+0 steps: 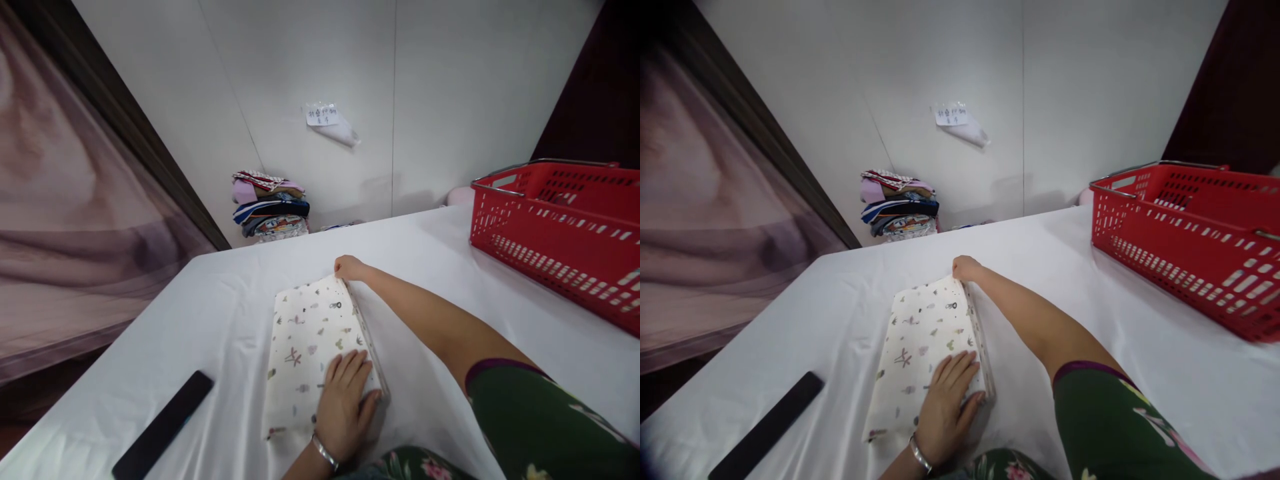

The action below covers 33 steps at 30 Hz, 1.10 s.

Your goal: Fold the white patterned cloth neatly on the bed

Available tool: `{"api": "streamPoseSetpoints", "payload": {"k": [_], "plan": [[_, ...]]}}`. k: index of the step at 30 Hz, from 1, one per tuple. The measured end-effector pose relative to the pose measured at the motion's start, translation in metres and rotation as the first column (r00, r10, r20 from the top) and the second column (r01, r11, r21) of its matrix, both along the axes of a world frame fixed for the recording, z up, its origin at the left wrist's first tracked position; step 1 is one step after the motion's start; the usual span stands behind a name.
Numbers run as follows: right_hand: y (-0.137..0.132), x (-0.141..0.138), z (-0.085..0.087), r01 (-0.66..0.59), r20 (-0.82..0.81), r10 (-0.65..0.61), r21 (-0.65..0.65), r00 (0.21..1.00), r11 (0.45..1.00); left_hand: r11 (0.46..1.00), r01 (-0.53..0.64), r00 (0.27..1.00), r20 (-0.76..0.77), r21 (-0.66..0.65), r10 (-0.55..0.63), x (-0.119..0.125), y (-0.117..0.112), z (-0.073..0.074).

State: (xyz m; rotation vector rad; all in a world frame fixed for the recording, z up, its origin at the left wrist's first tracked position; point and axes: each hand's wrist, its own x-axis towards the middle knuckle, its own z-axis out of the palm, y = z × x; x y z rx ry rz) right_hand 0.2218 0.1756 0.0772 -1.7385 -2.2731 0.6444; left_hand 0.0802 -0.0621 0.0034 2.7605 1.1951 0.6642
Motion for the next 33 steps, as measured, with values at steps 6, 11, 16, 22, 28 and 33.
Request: {"api": "streamPoseSetpoints", "payload": {"k": [6,11,16,22,28,33], "plan": [[0.006,0.003,-0.019,0.01,0.037,-0.009,-0.03,0.999,1.0,1.0,0.001,1.0,-0.01,-0.009,-0.001,-0.001,0.001,-0.001],[0.009,0.005,-0.027,0.013,0.059,-0.011,-0.042,0.998,0.999,1.0,0.001,1.0,-0.015,-0.021,-0.001,-0.001,0.001,0.0],[0.003,0.001,-0.015,-0.008,0.058,0.009,-0.017,0.998,1.0,1.0,0.001,1.0,0.008,-0.007,-0.001,0.0,0.0,0.0],[0.0,0.0,0.003,-0.001,0.022,0.001,0.002,1.0,1.0,1.0,0.004,1.0,0.023,-0.004,-0.004,0.001,0.0,0.001],[0.005,0.004,-0.012,0.073,0.055,-0.068,-0.085,0.996,0.994,0.999,0.005,1.0,-0.004,-0.034,-0.005,-0.001,0.0,-0.001],[0.009,0.003,-0.027,0.107,0.034,-0.105,-0.09,0.994,0.99,0.999,0.007,1.0,-0.014,-0.053,-0.008,-0.001,0.0,-0.001]]}}
